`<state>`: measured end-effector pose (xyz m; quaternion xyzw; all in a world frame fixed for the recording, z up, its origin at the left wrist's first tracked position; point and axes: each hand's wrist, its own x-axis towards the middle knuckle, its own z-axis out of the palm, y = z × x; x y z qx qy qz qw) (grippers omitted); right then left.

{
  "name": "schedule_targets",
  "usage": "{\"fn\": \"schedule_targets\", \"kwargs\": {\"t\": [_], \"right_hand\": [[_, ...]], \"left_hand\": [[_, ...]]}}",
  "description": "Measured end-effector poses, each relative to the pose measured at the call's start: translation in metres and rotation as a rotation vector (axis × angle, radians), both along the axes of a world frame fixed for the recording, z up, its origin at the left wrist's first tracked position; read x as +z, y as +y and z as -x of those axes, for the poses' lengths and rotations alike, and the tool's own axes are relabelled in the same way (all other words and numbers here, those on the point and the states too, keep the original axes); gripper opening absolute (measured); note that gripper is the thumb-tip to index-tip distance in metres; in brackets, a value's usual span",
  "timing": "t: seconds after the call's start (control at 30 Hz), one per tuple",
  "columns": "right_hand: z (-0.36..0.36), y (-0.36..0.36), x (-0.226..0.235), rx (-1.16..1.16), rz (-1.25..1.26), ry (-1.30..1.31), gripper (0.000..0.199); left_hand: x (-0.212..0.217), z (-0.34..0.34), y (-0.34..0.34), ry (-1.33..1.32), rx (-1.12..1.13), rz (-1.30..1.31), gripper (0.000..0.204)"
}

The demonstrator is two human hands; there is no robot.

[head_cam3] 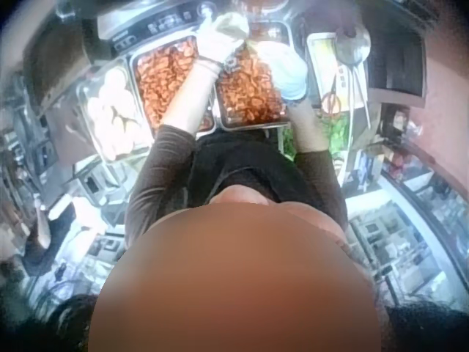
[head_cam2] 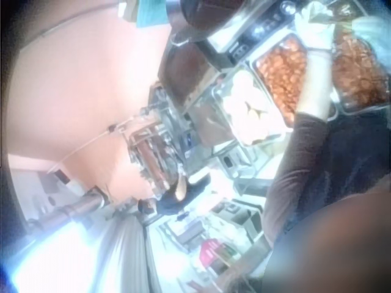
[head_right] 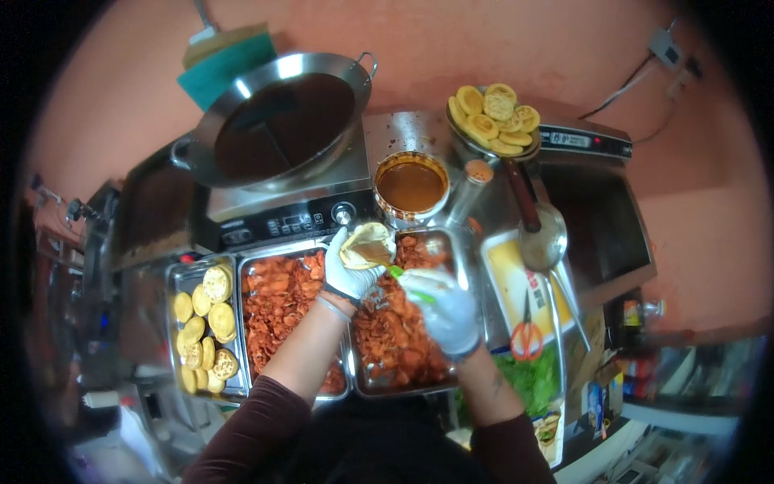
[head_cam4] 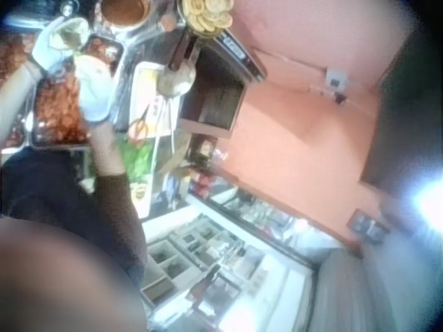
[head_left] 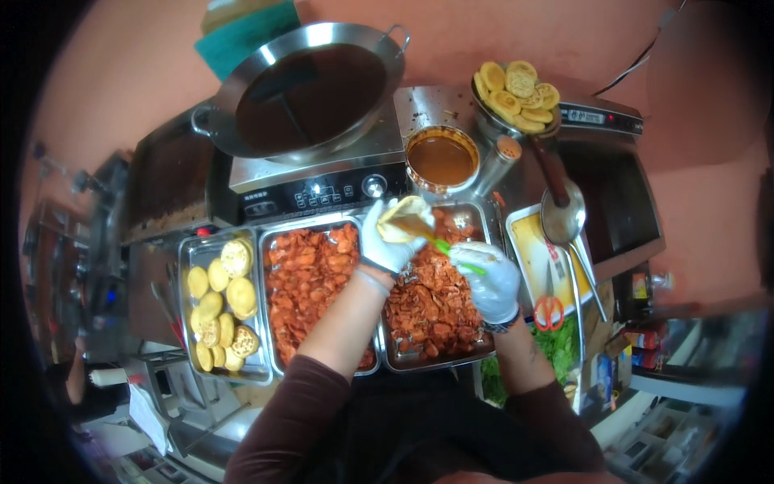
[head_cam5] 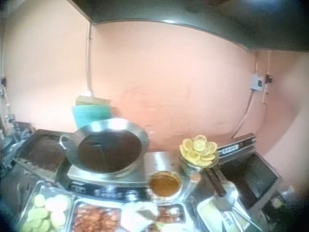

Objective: The person assembles multiple tacos by hand in a commercial kitchen setting. They place lettuce and shredded meat into taco shells, add sauce, and arrange the finished items in a cardboard tray. The process is repeated for several units.

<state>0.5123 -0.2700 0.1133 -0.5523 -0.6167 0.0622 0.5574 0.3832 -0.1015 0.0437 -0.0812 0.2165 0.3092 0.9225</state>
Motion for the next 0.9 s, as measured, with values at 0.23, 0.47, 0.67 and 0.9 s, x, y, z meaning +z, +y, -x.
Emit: {"fn": "schedule_targets", "kwargs": {"t": [0.23, 0.47, 0.67, 0.9], "right_hand": [[0.009, -0.015, 0.012, 0.101, 0.020, -0.086, 0.020], [0.020, 0.002, 0.004, 0.036, 0.004, 0.007, 0.022], [0.030, 0.006, 0.003, 0.103, -0.082, 0.305, 0.023], [-0.015, 0.048, 0.024, -0.256, -0.098, -0.155, 0.015]], "left_hand": [[-0.003, 0.020, 0.001, -0.038, 0.035, -0.109, 0.041], [-0.028, 0.030, -0.006, 0.033, -0.009, -0.207, 0.039], [-0.031, 0.045, -0.014, -0.041, 0.020, -0.195, 0.042], [-0.022, 0.085, -0.013, -0.050, 0.048, 0.031, 0.044]]}}
